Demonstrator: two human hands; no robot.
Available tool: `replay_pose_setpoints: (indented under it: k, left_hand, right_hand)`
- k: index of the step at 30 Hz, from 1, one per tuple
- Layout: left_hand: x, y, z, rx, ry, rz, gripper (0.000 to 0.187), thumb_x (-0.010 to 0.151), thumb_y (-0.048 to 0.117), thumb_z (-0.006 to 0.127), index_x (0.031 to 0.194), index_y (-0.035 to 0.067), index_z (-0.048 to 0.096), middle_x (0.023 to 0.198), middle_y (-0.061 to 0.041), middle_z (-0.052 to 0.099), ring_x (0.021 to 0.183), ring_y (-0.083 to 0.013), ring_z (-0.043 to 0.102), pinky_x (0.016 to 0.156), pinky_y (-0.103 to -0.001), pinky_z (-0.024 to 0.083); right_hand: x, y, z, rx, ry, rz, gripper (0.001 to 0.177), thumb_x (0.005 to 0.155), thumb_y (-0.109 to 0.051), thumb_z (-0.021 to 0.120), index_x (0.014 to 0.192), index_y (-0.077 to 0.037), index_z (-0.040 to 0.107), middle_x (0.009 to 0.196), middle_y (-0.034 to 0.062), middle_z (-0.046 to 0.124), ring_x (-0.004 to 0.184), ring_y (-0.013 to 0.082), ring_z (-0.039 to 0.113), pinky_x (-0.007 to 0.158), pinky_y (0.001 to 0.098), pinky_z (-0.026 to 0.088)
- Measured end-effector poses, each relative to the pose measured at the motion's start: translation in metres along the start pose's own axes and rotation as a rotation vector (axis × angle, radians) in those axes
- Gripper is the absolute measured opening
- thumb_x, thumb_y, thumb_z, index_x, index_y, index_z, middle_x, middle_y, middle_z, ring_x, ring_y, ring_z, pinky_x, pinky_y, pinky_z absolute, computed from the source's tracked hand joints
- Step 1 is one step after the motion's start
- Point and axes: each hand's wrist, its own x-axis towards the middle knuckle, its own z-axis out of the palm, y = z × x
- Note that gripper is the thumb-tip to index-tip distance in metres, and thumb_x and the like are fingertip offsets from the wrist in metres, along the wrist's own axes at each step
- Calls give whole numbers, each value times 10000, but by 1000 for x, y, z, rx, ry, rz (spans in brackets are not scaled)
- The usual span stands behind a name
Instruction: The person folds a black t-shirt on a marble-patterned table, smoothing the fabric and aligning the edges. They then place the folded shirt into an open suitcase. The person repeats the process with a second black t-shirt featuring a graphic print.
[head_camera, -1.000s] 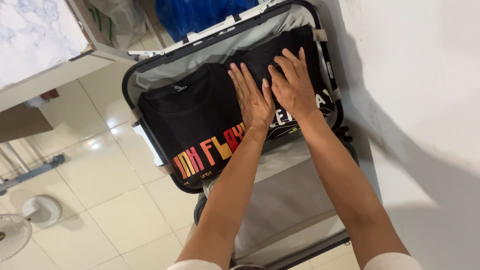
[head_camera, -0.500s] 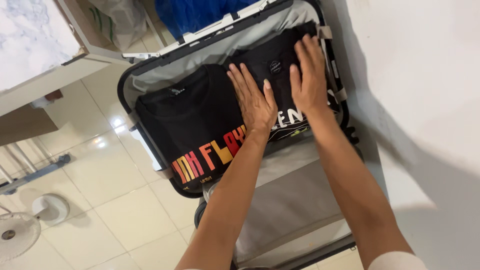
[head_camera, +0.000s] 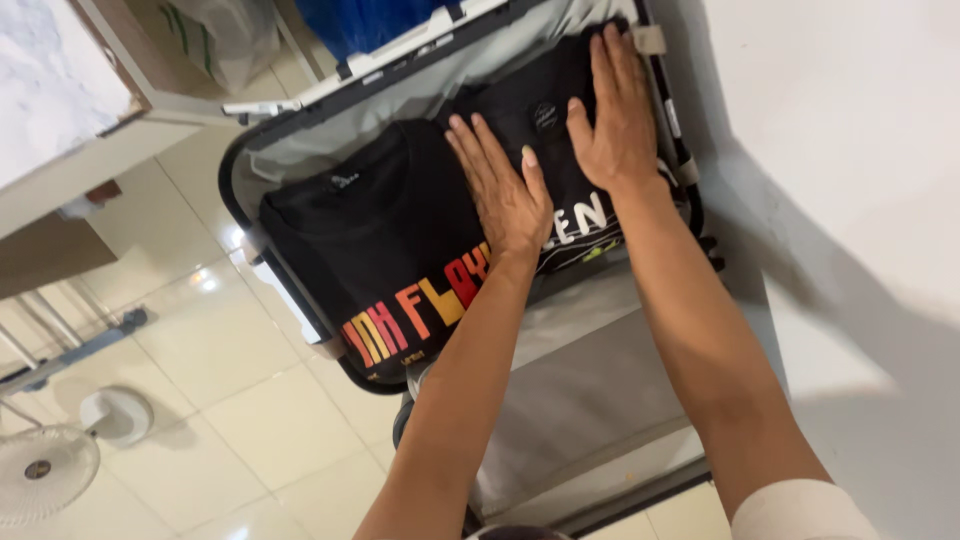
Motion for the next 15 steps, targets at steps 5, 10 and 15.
replay_pose_setpoints:
  k: [5,10,15]
  left_hand:
    - [0,1,1,21,10,-2,720,1106,362,381,1636,-49,119,1731,-253,1,1623,-423,16,1330,-492,131]
    - [-2,-3,1,-1,47,27,727,1094,336,430,1632,-55,136,1727,-269,30,1624,-439,39,1342,-493,128]
    - [-2,-3,-2,-31,81,76,762,1081,342,468,1628,-70,134,1726,-265,48,1626,-435,59,1348,-499,129]
  right_hand:
    - [-3,6,4,-10,10,-43,676,1101,-208,549,1684,-45,249,1764,162,140,1640,365,128,1370,484,175]
    - [2,13,17,1,-69,23,678,1122,-298,437,1710,-59,198,1778,155,70,1646,368,47,1358,510,82]
    - [-4,13,10,67,-23,-22,646,1151,-350,432,1701,-92,213,1775,119,97,1651,347,53,1364,498,80]
